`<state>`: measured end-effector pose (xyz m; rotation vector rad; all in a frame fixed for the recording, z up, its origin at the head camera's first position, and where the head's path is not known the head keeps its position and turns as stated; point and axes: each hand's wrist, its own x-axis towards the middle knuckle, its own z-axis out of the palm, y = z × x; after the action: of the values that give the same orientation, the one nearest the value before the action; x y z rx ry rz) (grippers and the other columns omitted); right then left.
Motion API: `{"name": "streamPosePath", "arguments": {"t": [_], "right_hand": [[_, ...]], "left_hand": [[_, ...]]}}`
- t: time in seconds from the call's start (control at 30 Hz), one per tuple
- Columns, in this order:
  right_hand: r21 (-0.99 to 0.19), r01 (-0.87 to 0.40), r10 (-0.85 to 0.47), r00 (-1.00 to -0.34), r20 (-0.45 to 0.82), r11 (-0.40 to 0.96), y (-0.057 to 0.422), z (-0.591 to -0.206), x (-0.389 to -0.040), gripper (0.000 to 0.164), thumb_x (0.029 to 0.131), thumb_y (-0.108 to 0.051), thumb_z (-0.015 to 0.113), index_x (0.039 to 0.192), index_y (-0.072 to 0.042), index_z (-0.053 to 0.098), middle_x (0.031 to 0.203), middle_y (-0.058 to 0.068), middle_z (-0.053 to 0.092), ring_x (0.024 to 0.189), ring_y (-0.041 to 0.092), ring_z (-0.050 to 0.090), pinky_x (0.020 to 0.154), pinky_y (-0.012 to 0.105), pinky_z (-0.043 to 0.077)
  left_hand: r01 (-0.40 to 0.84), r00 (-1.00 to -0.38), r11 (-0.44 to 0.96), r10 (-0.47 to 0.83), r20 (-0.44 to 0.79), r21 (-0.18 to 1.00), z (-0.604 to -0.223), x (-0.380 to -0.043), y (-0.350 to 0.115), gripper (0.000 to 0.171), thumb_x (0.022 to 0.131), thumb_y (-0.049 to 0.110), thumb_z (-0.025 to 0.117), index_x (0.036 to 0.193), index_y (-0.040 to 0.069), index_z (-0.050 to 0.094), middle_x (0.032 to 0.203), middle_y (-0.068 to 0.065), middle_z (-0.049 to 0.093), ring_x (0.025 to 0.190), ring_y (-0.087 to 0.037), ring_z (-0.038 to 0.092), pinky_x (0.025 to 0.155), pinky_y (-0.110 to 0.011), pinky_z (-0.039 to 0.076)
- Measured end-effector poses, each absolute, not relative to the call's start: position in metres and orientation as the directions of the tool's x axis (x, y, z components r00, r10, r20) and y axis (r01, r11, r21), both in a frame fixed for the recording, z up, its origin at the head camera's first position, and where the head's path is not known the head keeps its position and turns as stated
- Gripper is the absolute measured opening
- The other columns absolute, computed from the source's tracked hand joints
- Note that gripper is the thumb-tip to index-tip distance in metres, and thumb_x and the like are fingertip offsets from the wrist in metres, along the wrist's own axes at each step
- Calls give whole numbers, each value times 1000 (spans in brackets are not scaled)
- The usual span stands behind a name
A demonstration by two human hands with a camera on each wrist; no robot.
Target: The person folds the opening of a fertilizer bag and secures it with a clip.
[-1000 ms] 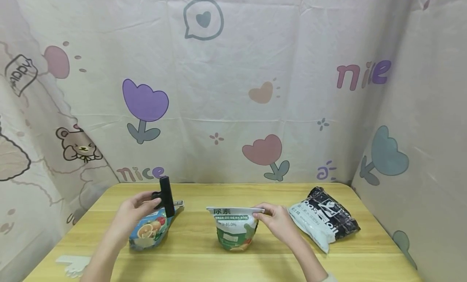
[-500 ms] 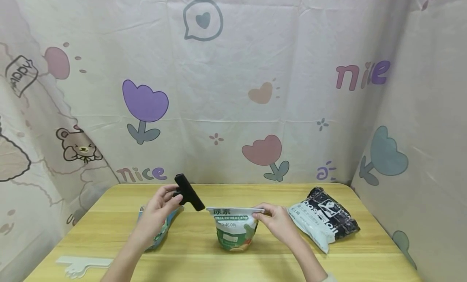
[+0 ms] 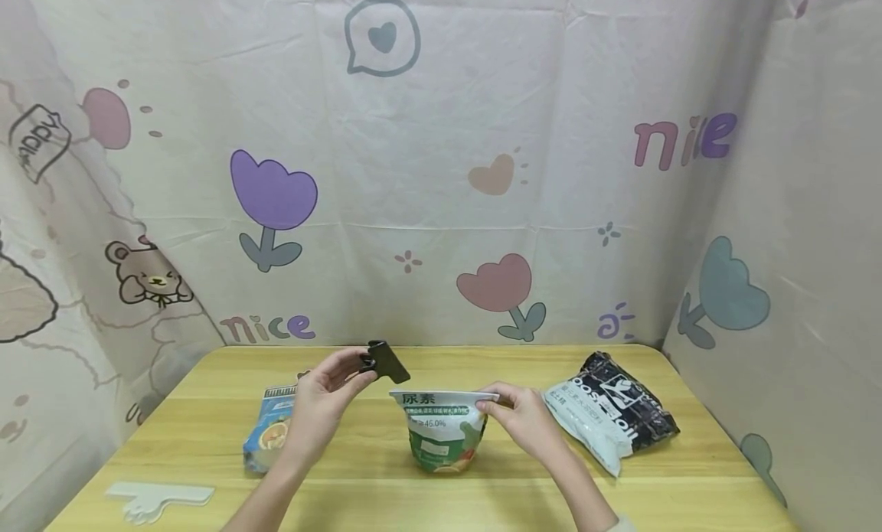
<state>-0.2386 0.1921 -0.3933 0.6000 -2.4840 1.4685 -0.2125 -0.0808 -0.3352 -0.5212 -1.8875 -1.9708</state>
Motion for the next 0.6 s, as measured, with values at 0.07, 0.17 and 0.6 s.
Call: {"name": "streamPosePath", "arguments": {"t": [0.07, 0.17, 0.6], "right_hand": [[-794, -432, -237, -901, 362, 427, 192, -393, -239, 14, 82, -16, 68, 94, -8, 69, 86, 2, 67, 75, 12, 63, 65, 26, 52], [-792, -439, -239, -898, 369, 426, 192, -393, -238, 14, 83, -16, 68, 94, -7, 69, 86, 2, 67, 75, 12, 63, 65, 26, 52], [-799, -438, -238, -898, 369, 413, 193, -394, -240, 15, 82, -16, 68, 95, -8, 69, 86, 1, 67, 76, 12, 64, 66, 27, 53]], "left_hand": [[497, -868, -40, -12, 497, 867, -337, -213, -79, 27, 78, -4, 68, 104, -5, 61, 103, -17, 63, 97, -22, 61, 83, -28, 48], [498, -867, -64, -8, 498, 865, -339, -214, -77, 26, 79, -4, 67, 104, -4, 61, 102, -16, 62, 98, -23, 61, 84, -29, 48], [630, -776, 66, 19, 630, 774, -348, -220, -74, 20, 80, 2, 67, 100, 0, 63, 95, -11, 65, 88, -20, 64, 77, -29, 51]]}}
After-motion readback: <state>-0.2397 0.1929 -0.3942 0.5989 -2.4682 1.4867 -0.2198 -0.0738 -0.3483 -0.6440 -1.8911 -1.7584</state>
